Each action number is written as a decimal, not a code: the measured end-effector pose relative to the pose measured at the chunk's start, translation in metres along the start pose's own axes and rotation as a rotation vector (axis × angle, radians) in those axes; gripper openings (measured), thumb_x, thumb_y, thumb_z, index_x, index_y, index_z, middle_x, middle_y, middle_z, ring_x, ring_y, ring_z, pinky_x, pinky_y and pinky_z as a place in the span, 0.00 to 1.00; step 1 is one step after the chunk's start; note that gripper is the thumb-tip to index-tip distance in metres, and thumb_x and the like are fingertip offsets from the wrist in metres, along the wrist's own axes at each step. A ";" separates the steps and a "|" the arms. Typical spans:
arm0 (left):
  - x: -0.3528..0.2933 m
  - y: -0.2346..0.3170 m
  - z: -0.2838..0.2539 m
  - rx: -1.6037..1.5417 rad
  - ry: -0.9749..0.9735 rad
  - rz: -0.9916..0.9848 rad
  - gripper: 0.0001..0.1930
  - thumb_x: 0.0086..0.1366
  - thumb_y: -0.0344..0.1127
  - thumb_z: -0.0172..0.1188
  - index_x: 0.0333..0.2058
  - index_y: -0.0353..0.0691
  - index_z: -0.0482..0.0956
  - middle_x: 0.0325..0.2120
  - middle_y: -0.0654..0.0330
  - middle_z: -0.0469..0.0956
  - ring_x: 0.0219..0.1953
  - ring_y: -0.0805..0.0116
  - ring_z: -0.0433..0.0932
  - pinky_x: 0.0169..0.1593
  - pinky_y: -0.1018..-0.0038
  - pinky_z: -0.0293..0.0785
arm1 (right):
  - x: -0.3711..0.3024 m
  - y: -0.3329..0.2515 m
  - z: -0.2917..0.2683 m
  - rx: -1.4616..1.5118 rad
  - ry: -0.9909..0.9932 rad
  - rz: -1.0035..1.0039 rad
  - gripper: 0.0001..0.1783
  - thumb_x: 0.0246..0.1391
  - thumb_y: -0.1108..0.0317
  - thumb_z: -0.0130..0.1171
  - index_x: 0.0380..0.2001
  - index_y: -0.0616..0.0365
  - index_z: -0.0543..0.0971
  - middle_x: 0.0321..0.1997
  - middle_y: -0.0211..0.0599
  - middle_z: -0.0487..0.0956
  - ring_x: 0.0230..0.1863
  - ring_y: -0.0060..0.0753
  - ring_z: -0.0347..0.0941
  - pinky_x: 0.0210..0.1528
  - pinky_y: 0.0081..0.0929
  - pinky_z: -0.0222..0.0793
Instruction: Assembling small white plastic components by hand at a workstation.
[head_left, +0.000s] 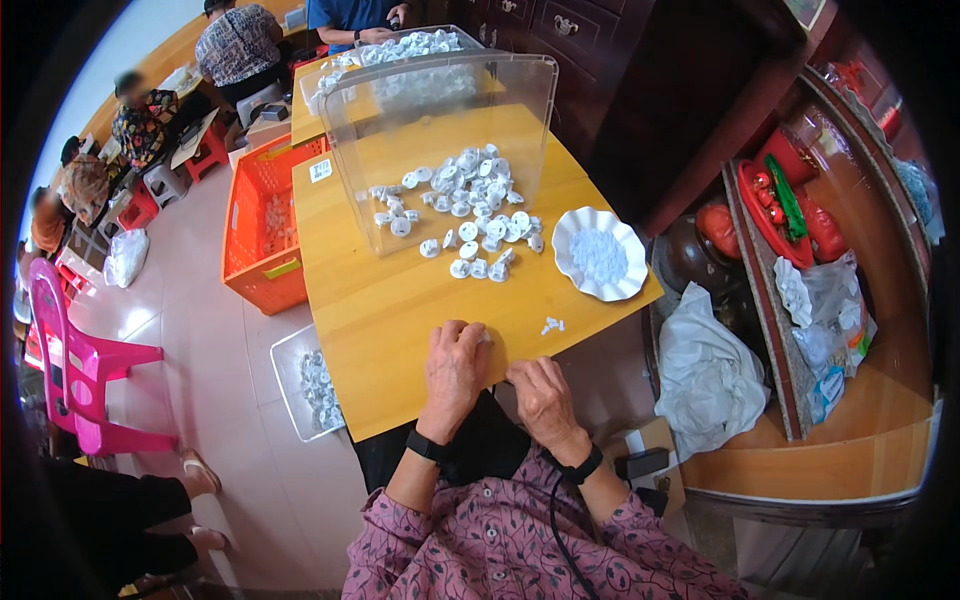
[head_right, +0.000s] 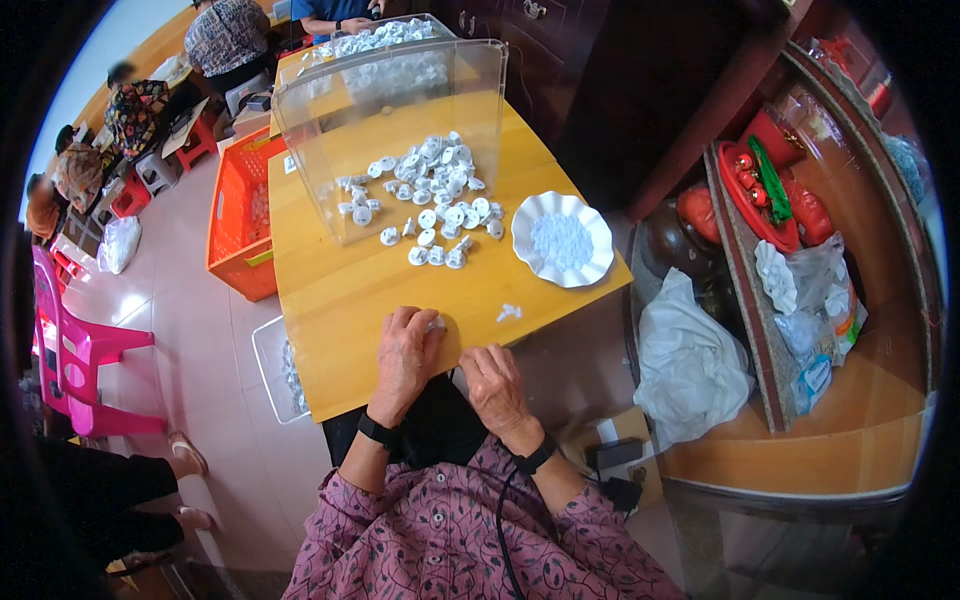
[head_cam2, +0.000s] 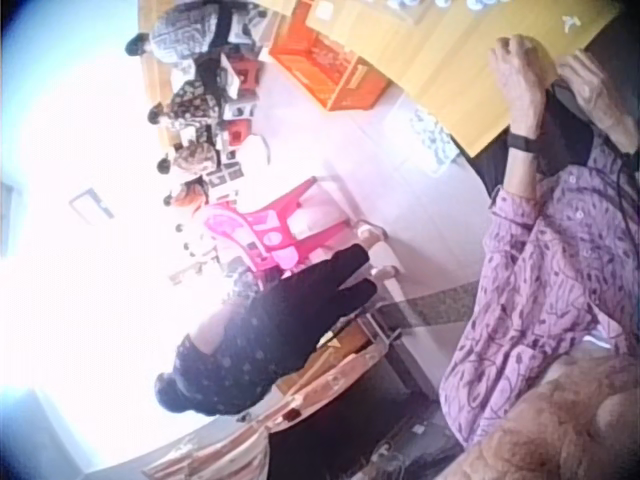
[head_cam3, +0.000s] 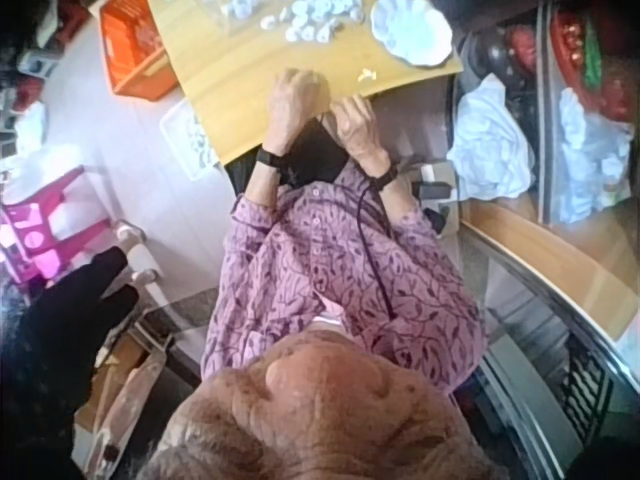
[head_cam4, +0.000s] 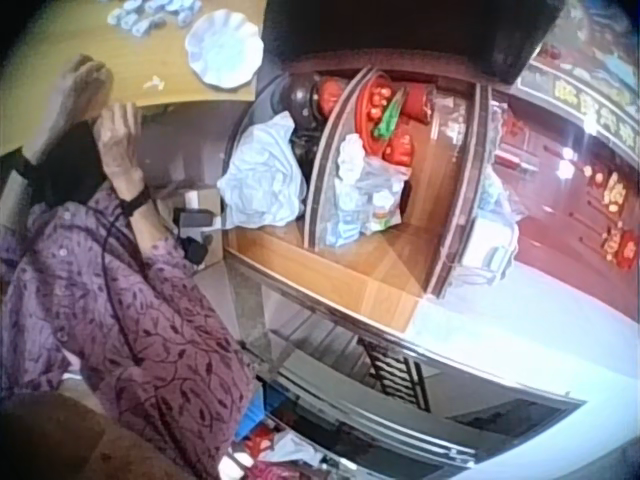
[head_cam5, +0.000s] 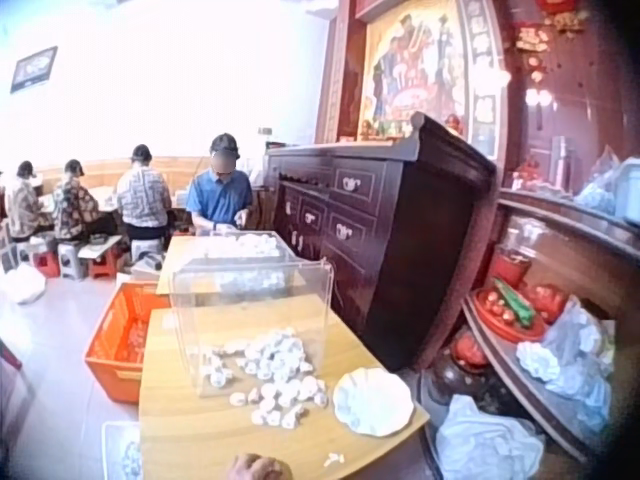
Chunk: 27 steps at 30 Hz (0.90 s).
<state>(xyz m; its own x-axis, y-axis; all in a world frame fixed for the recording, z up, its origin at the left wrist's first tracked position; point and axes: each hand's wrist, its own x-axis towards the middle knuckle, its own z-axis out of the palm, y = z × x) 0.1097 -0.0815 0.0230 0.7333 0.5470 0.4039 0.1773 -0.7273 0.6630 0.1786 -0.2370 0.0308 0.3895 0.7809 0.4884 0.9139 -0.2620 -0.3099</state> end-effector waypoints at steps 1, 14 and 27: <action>-0.001 0.001 0.000 -0.004 0.010 -0.010 0.13 0.58 0.28 0.64 0.43 0.37 0.80 0.38 0.51 0.77 0.42 0.49 0.74 0.45 0.58 0.74 | -0.001 0.000 0.001 -0.006 0.011 -0.001 0.08 0.49 0.79 0.60 0.34 0.63 0.80 0.41 0.40 0.79 0.43 0.45 0.74 0.45 0.36 0.71; -0.034 -0.007 -0.019 -0.545 -0.013 -0.292 0.14 0.67 0.29 0.62 0.51 0.35 0.79 0.36 0.60 0.78 0.38 0.67 0.77 0.41 0.73 0.75 | -0.004 -0.017 0.007 0.573 0.139 0.416 0.03 0.66 0.75 0.53 0.39 0.63 0.74 0.33 0.40 0.78 0.27 0.30 0.79 0.30 0.25 0.76; -0.059 -0.010 -0.039 -1.789 -0.059 -0.674 0.16 0.73 0.34 0.56 0.55 0.32 0.74 0.37 0.59 0.79 0.35 0.69 0.79 0.36 0.77 0.76 | 0.020 -0.052 -0.014 0.825 0.061 0.464 0.06 0.64 0.78 0.55 0.43 0.65 0.78 0.38 0.37 0.76 0.32 0.24 0.79 0.33 0.20 0.75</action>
<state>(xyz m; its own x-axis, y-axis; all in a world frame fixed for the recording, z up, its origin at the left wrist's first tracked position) 0.0384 -0.0901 0.0169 0.8669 0.4741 -0.1541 -0.3561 0.8053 0.4741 0.1407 -0.2155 0.0686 0.7202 0.6622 0.2068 0.3068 -0.0366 -0.9511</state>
